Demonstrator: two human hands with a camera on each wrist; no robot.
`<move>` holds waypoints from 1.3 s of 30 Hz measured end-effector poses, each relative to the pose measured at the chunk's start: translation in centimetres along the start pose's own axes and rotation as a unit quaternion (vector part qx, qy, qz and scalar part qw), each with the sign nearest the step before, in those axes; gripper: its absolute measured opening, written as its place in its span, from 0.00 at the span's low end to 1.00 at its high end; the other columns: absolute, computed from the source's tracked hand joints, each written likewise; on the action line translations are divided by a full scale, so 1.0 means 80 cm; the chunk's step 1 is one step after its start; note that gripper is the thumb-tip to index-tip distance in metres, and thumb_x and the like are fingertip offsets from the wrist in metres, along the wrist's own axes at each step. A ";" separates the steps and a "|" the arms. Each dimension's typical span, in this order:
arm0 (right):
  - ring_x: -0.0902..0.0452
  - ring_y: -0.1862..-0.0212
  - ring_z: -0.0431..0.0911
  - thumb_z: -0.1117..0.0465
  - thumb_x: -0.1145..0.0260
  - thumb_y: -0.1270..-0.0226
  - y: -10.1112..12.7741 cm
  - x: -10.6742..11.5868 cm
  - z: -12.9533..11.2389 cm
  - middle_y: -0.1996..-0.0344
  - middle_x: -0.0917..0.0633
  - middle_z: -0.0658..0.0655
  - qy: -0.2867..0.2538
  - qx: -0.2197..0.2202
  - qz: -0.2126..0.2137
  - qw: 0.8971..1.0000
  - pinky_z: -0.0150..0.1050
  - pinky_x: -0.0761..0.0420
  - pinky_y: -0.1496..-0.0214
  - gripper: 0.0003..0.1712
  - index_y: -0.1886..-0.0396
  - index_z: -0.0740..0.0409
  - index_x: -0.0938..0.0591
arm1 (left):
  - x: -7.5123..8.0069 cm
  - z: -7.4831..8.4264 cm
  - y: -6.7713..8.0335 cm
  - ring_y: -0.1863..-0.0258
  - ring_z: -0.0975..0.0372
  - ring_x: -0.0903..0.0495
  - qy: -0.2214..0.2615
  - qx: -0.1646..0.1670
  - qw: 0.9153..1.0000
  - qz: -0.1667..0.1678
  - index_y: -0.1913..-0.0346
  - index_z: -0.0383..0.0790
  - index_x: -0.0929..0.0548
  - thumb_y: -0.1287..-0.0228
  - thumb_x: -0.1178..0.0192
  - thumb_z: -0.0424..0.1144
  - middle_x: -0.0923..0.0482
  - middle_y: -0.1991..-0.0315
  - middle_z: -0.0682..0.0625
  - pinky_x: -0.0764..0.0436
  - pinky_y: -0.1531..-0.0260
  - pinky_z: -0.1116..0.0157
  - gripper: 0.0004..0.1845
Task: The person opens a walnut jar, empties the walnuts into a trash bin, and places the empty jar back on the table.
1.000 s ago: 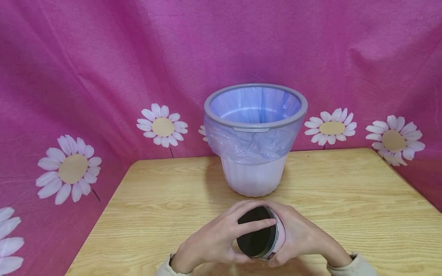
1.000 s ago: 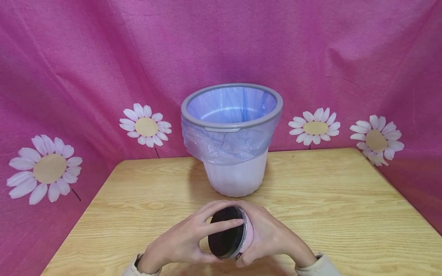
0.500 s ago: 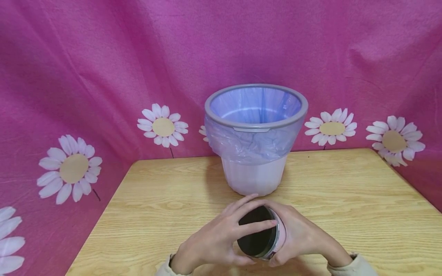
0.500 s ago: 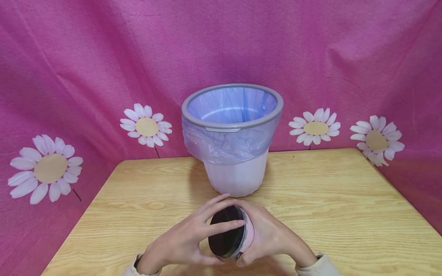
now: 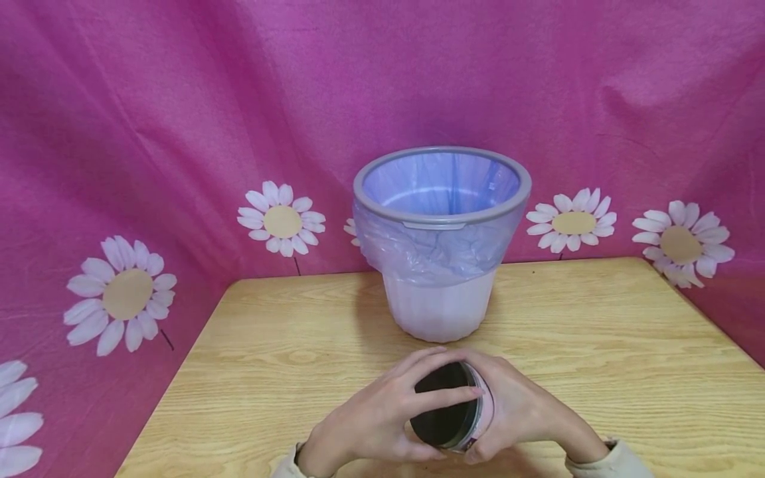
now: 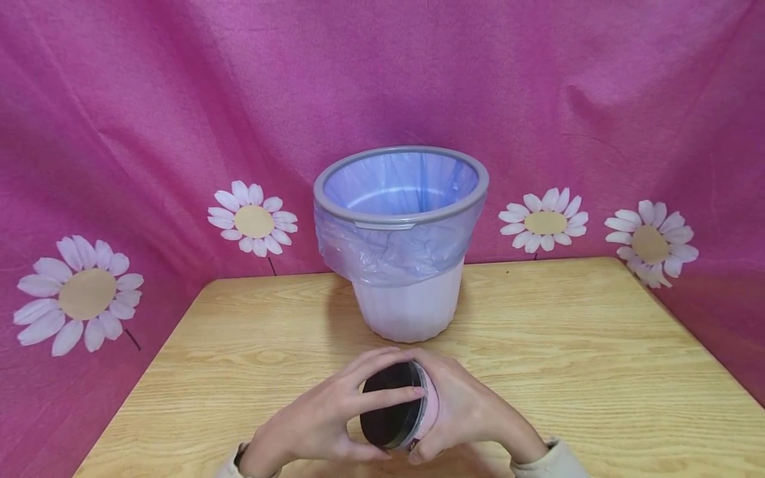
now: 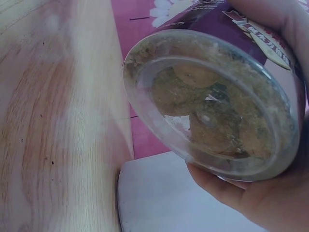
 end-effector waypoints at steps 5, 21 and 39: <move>0.22 0.54 0.41 0.56 0.14 0.82 0.000 0.001 0.000 0.51 0.19 0.44 0.006 -0.015 0.000 1.000 0.38 0.20 0.53 0.58 0.40 0.42 0.30 | 0.001 -0.001 0.001 0.28 0.51 0.50 -0.021 0.004 1.000 0.003 0.32 0.52 0.31 0.58 0.23 0.50 0.46 0.28 0.44 0.44 0.30 0.57 0.45; 0.22 0.53 0.41 0.55 0.14 0.81 0.000 0.002 -0.001 0.49 0.20 0.44 -0.005 0.012 -0.002 1.000 0.37 0.21 0.52 0.59 0.38 0.42 0.30 | 0.000 -0.002 0.004 0.29 0.57 0.47 0.025 0.016 0.999 -0.018 0.29 0.50 0.35 0.53 0.25 0.47 0.49 0.27 0.45 0.41 0.32 0.62 0.46; 0.23 0.52 0.42 0.52 0.14 0.77 0.002 0.003 0.003 0.49 0.21 0.45 -0.008 0.040 -0.004 0.999 0.38 0.21 0.51 0.58 0.37 0.44 0.31 | 0.003 -0.001 0.004 0.29 0.57 0.46 0.031 0.015 0.999 -0.023 0.30 0.51 0.35 0.53 0.24 0.46 0.48 0.27 0.47 0.40 0.32 0.62 0.46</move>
Point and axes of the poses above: each hand's wrist, its own y-axis away from the middle knuckle, its own x-axis out of the back of the hand, z = x × y, the point moved 3 cm from there along -y, towards the middle knuckle
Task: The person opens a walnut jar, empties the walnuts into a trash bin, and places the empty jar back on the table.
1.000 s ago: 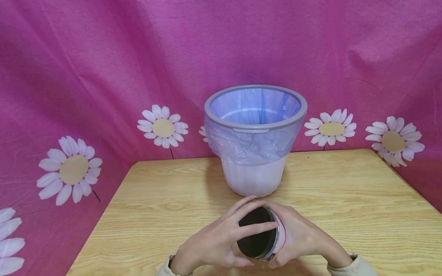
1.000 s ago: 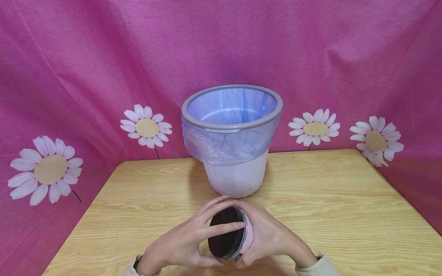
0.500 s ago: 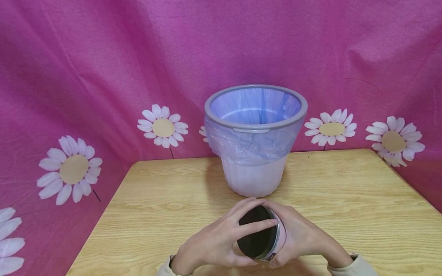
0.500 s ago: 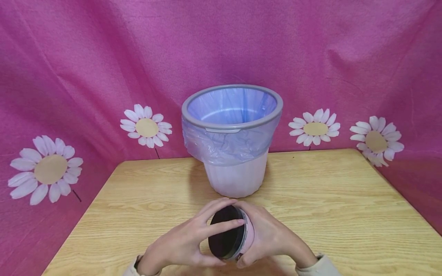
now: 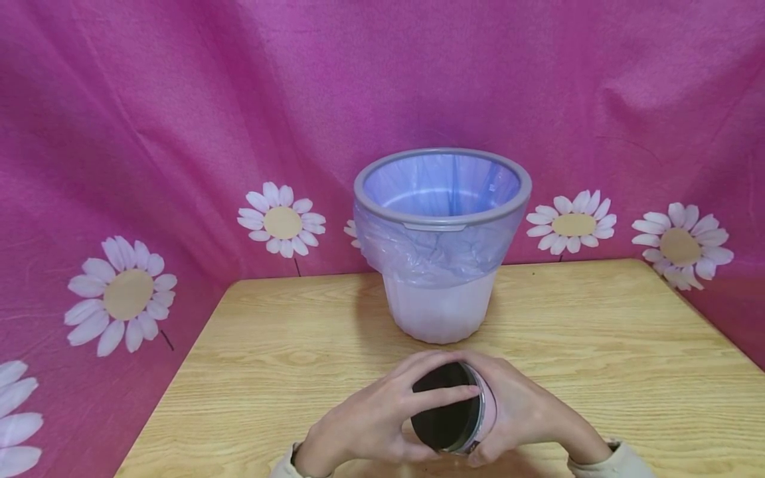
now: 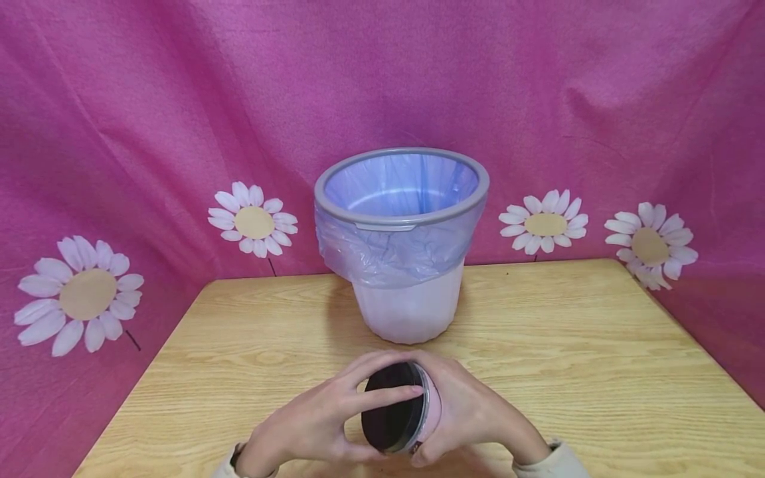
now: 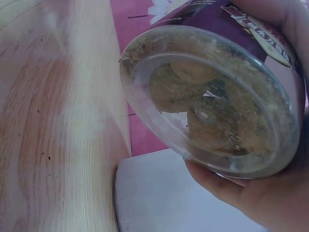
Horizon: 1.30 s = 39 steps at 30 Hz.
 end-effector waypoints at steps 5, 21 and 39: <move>0.22 0.54 0.42 0.53 0.14 0.78 0.000 -0.001 0.000 0.50 0.20 0.45 0.004 0.000 -0.001 1.000 0.37 0.21 0.52 0.59 0.37 0.47 0.31 | -0.002 -0.001 0.000 0.28 0.56 0.48 -0.018 0.001 1.000 0.011 0.29 0.51 0.35 0.52 0.25 0.50 0.49 0.27 0.45 0.41 0.32 0.63 0.46; 0.22 0.55 0.40 0.53 0.15 0.77 -0.001 -0.002 -0.004 0.52 0.20 0.44 0.011 -0.002 -0.003 1.000 0.37 0.20 0.56 0.56 0.39 0.43 0.30 | -0.002 0.003 -0.001 0.29 0.57 0.45 -0.035 -0.026 0.999 0.011 0.32 0.52 0.31 0.52 0.27 0.48 0.45 0.28 0.47 0.43 0.31 0.63 0.41; 0.23 0.51 0.43 0.55 0.15 0.77 -0.002 -0.003 -0.002 0.47 0.21 0.47 -0.012 0.015 -0.014 1.000 0.38 0.21 0.52 0.58 0.36 0.46 0.31 | -0.002 0.000 0.000 0.29 0.59 0.45 -0.015 -0.025 1.000 -0.001 0.31 0.51 0.33 0.56 0.24 0.45 0.45 0.28 0.47 0.43 0.31 0.64 0.45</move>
Point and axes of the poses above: each hand's wrist, its own y-axis away from the middle knuckle, its own x-axis out of the back of the hand, z = x × y, the point moved 3 cm from there along -y, towards the middle knuckle
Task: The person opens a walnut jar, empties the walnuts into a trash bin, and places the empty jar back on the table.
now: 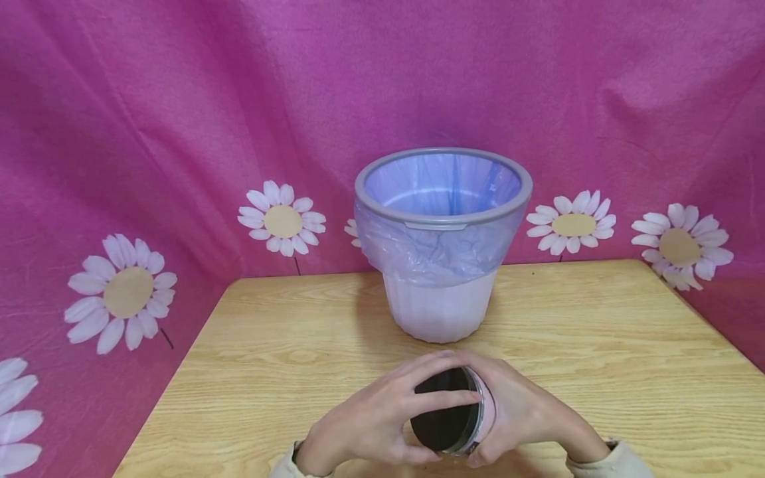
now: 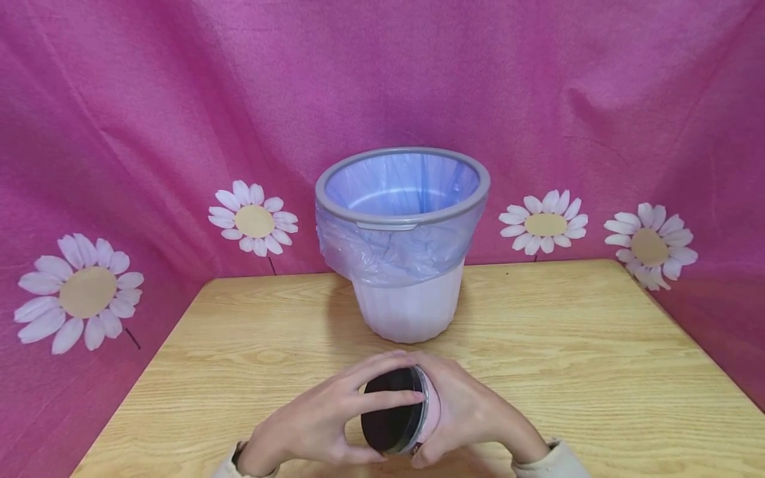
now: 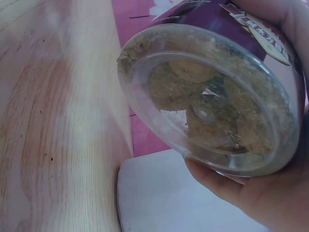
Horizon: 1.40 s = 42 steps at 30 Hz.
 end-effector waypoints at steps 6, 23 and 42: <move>0.23 0.53 0.42 0.54 0.15 0.76 0.001 0.000 0.001 0.49 0.21 0.45 0.012 -0.003 0.003 1.000 0.37 0.20 0.54 0.57 0.37 0.45 0.31 | -0.002 -0.001 -0.001 0.29 0.60 0.44 0.003 0.003 1.000 0.005 0.31 0.51 0.33 0.52 0.26 0.49 0.44 0.29 0.47 0.43 0.31 0.64 0.43; 0.22 0.54 0.40 0.55 0.14 0.80 0.001 0.003 -0.002 0.51 0.20 0.44 0.029 -0.026 0.009 0.999 0.37 0.20 0.54 0.59 0.38 0.43 0.31 | -0.002 -0.002 -0.001 0.28 0.55 0.46 -0.002 0.006 1.000 0.024 0.31 0.50 0.34 0.53 0.25 0.48 0.45 0.28 0.45 0.43 0.31 0.60 0.44; 0.22 0.54 0.41 0.53 0.15 0.79 0.001 0.004 -0.001 0.51 0.20 0.44 0.025 -0.015 0.009 1.000 0.37 0.20 0.54 0.58 0.38 0.44 0.31 | -0.001 0.004 -0.005 0.28 0.53 0.48 -0.029 0.002 0.999 0.023 0.31 0.52 0.32 0.52 0.27 0.50 0.47 0.27 0.44 0.45 0.30 0.58 0.42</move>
Point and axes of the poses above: each hand's wrist, its own y-axis away from the middle knuckle, its own x-axis out of the back of the hand, z = x × y, the point moved 3 cm from there along -y, towards the middle knuckle
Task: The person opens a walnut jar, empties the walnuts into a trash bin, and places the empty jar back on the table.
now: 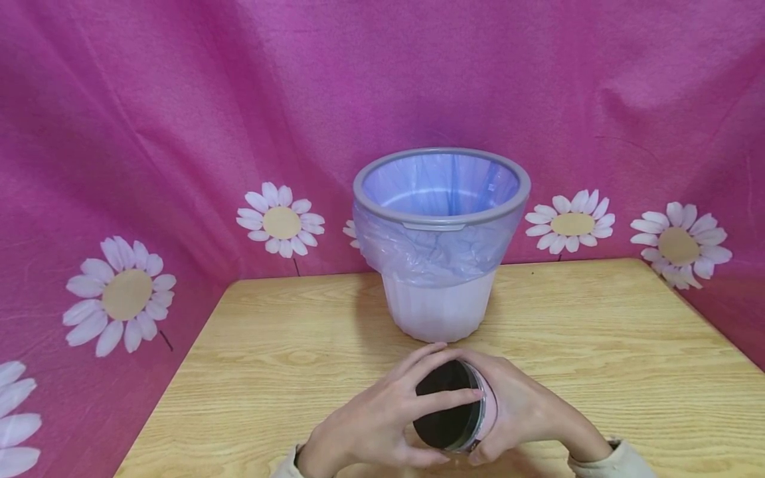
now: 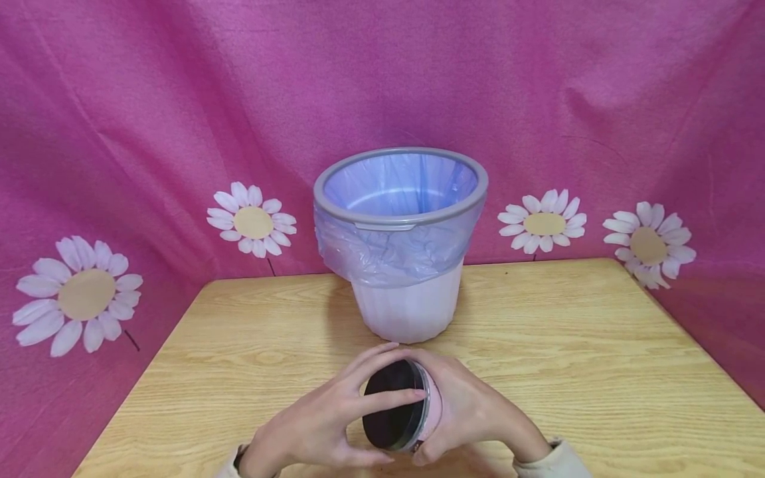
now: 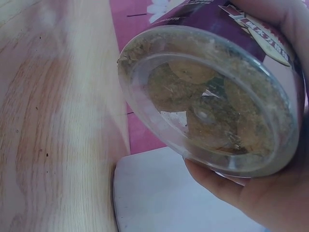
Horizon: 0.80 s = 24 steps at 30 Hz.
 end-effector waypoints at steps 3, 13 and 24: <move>0.22 0.53 0.41 0.52 0.14 0.79 0.001 0.000 0.001 0.51 0.20 0.44 -0.001 -0.003 0.000 1.000 0.37 0.20 0.53 0.58 0.38 0.43 0.31 | -0.002 0.000 0.001 0.29 0.56 0.47 0.009 0.008 1.000 -0.011 0.31 0.52 0.33 0.51 0.27 0.49 0.48 0.27 0.46 0.44 0.30 0.61 0.42; 0.22 0.54 0.42 0.54 0.14 0.78 0.001 -0.001 0.001 0.51 0.20 0.45 -0.006 -0.001 0.001 1.000 0.38 0.20 0.54 0.57 0.38 0.43 0.30 | -0.003 0.001 0.001 0.28 0.54 0.48 0.012 0.010 1.000 -0.004 0.31 0.53 0.32 0.49 0.28 0.49 0.47 0.28 0.46 0.43 0.31 0.58 0.40; 0.21 0.56 0.40 0.57 0.15 0.80 0.002 0.000 0.000 0.53 0.19 0.42 -0.003 -0.024 0.000 1.000 0.37 0.19 0.56 0.57 0.39 0.41 0.30 | -0.002 0.006 0.000 0.29 0.51 0.47 0.022 -0.017 1.000 0.003 0.35 0.52 0.28 0.48 0.28 0.45 0.46 0.28 0.44 0.43 0.31 0.59 0.35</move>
Point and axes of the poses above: each hand's wrist, its own y-axis away from the middle knuckle, its own x-axis out of the back of the hand, z = x × y, the point moved 3 cm from there along -y, towards the middle knuckle
